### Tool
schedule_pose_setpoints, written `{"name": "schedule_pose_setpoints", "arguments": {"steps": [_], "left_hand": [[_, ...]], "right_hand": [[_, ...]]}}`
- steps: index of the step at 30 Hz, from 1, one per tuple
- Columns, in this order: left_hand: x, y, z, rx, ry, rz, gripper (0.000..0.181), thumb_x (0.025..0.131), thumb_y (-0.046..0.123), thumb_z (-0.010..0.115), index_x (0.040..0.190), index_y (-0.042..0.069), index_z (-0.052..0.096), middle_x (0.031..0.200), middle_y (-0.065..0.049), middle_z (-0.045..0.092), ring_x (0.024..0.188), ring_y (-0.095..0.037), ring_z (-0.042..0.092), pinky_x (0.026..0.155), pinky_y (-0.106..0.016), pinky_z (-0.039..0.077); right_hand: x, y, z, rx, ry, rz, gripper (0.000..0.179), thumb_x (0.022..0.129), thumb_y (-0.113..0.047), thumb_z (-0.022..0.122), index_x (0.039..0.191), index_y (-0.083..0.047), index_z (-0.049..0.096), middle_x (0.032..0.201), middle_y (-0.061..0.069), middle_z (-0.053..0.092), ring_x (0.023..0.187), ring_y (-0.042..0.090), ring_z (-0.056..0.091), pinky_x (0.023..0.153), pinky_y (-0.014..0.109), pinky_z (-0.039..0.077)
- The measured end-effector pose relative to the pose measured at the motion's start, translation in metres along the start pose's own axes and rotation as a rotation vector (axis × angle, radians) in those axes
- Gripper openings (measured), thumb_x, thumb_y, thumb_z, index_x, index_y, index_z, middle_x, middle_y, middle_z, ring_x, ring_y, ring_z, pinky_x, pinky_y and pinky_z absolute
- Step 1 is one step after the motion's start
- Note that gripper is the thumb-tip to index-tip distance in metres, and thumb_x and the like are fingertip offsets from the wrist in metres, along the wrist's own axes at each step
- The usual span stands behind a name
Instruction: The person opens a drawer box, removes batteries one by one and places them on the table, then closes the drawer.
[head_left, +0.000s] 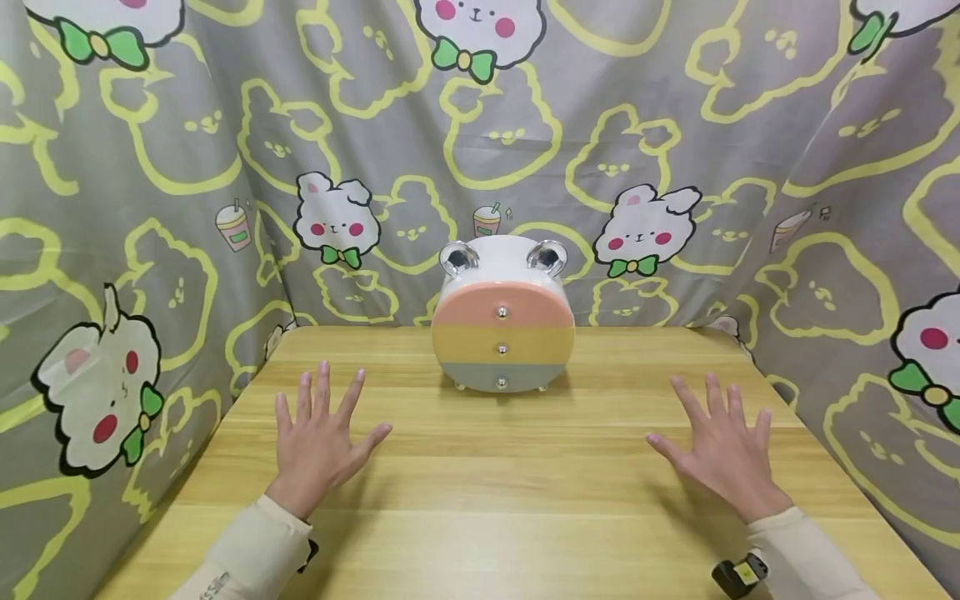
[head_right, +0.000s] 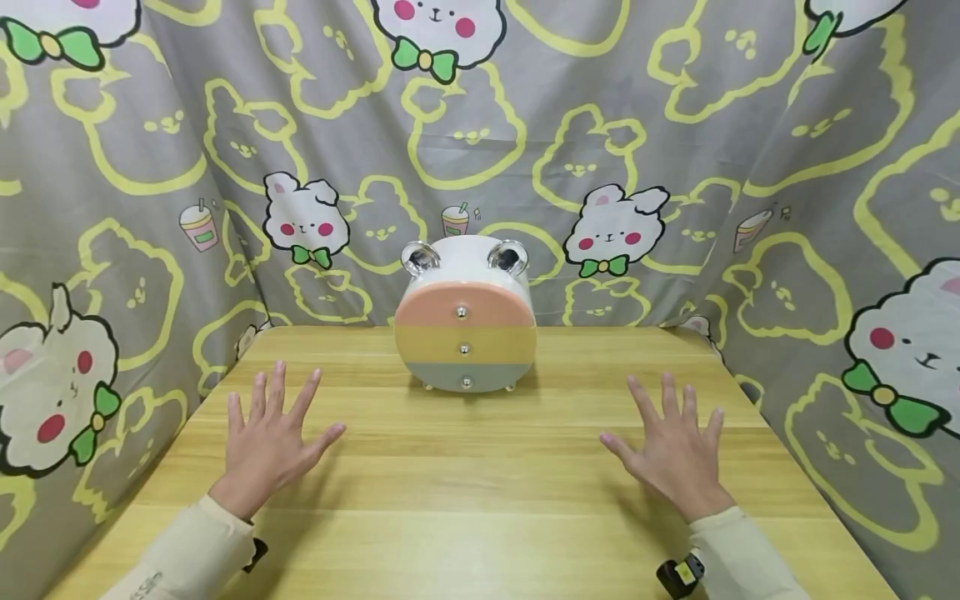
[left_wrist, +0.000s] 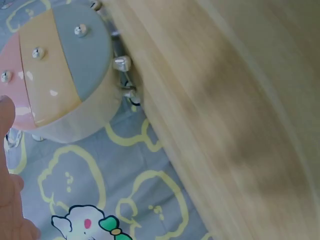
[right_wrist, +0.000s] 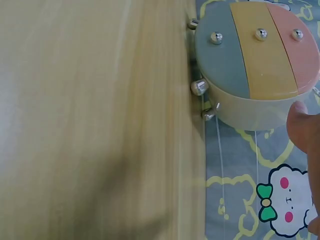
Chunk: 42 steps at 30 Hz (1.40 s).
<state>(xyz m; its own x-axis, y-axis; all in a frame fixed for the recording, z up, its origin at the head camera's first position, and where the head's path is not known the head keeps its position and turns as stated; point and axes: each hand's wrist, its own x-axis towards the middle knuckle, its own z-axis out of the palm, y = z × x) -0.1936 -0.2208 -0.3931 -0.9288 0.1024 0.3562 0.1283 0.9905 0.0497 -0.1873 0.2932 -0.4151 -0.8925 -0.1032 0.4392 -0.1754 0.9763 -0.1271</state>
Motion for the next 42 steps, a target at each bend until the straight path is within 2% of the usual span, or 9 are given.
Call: {"name": "schedule_pose_setpoints", "arguments": {"steps": [8, 10, 13, 16, 20, 25, 29, 33, 42], "left_hand": [[0.013, 0.006, 0.000, -0.044, 0.019, 0.026, 0.085, 0.087, 0.074, 0.043, 0.153, 0.022, 0.029, 0.156, -0.029, 0.010, 0.139, -0.049, 0.017, 0.106, -0.069, 0.006], [0.018, 0.008, 0.000, -0.062, 0.012, 0.030, 0.085, 0.088, 0.074, 0.042, 0.154, 0.022, 0.028, 0.156, -0.029, 0.010, 0.139, -0.049, 0.017, 0.105, -0.070, 0.009], [0.026, 0.013, 0.000, -0.090, 0.002, 0.042, 0.084, 0.088, 0.072, 0.044, 0.154, 0.022, 0.027, 0.156, -0.028, 0.010, 0.138, -0.049, 0.018, 0.104, -0.070, 0.014], [0.034, 0.017, 0.000, -0.130, -0.010, 0.058, 0.083, 0.089, 0.069, 0.046, 0.154, 0.021, 0.026, 0.155, -0.029, 0.013, 0.136, -0.050, 0.025, 0.100, -0.070, 0.024], [0.051, 0.020, 0.000, -0.277, -0.057, 0.083, 0.082, 0.093, 0.064, 0.046, 0.155, 0.015, 0.022, 0.155, -0.028, 0.017, 0.130, -0.051, 0.034, 0.095, -0.068, 0.034], [0.077, 0.021, -0.003, -0.519, -0.141, 0.097, 0.078, 0.098, 0.055, 0.045, 0.156, 0.011, 0.015, 0.155, -0.023, 0.022, 0.135, -0.048, 0.029, 0.103, -0.065, 0.029], [0.097, 0.025, -0.006, -0.639, -0.169, 0.090, 0.080, 0.098, 0.055, 0.044, 0.156, 0.013, 0.008, 0.156, -0.021, 0.022, 0.135, -0.046, 0.030, 0.106, -0.062, 0.027], [0.112, 0.031, -0.009, -0.707, -0.202, 0.076, 0.083, 0.097, 0.058, 0.042, 0.157, 0.018, -0.001, 0.158, -0.018, 0.017, 0.137, -0.044, 0.029, 0.106, -0.062, 0.027], [0.140, 0.046, -0.014, -0.779, -0.217, 0.099, 0.080, 0.099, 0.054, 0.041, 0.157, 0.020, -0.003, 0.159, -0.016, 0.014, 0.137, -0.044, 0.029, 0.108, -0.062, 0.023]], "right_hand": [[0.012, -0.002, -0.002, 0.037, 0.053, -0.050, 0.087, 0.083, -0.061, 0.064, 0.150, -0.015, 0.033, 0.142, 0.037, 0.031, 0.124, 0.056, 0.032, 0.089, 0.071, 0.025], [0.015, -0.004, -0.003, 0.058, 0.058, -0.067, 0.085, 0.083, -0.058, 0.065, 0.148, -0.010, 0.037, 0.137, 0.037, 0.037, 0.120, 0.055, 0.038, 0.086, 0.068, 0.033], [0.020, -0.009, -0.007, 0.110, 0.005, -0.064, 0.083, 0.086, -0.055, 0.064, 0.147, -0.006, 0.036, 0.131, 0.036, 0.045, 0.113, 0.053, 0.047, 0.078, 0.066, 0.042], [0.027, -0.015, -0.010, 0.185, -0.087, -0.040, 0.082, 0.090, -0.053, 0.062, 0.146, -0.001, 0.034, 0.128, 0.032, 0.051, 0.110, 0.050, 0.052, 0.076, 0.064, 0.045], [0.040, -0.022, -0.011, 0.311, -0.161, 0.000, 0.071, 0.094, -0.045, 0.061, 0.142, 0.001, 0.037, 0.121, 0.031, 0.056, 0.104, 0.046, 0.058, 0.079, 0.059, 0.047], [0.053, -0.032, -0.006, 0.511, -0.162, 0.003, 0.047, 0.095, -0.031, 0.063, 0.128, 0.000, 0.049, 0.107, 0.020, 0.065, 0.093, 0.035, 0.064, 0.077, 0.050, 0.051], [0.065, -0.040, -0.003, 0.624, -0.170, -0.003, 0.040, 0.096, -0.026, 0.062, 0.125, -0.001, 0.050, 0.105, 0.016, 0.066, 0.092, 0.030, 0.065, 0.078, 0.048, 0.052], [0.075, -0.050, 0.002, 0.682, -0.168, -0.011, 0.039, 0.096, -0.024, 0.063, 0.126, -0.002, 0.049, 0.104, 0.014, 0.067, 0.090, 0.028, 0.065, 0.080, 0.047, 0.051], [0.091, -0.072, 0.010, 0.748, -0.158, -0.006, 0.029, 0.095, -0.020, 0.064, 0.117, -0.005, 0.051, 0.102, 0.011, 0.069, 0.089, 0.025, 0.064, 0.078, 0.041, 0.049]]}}
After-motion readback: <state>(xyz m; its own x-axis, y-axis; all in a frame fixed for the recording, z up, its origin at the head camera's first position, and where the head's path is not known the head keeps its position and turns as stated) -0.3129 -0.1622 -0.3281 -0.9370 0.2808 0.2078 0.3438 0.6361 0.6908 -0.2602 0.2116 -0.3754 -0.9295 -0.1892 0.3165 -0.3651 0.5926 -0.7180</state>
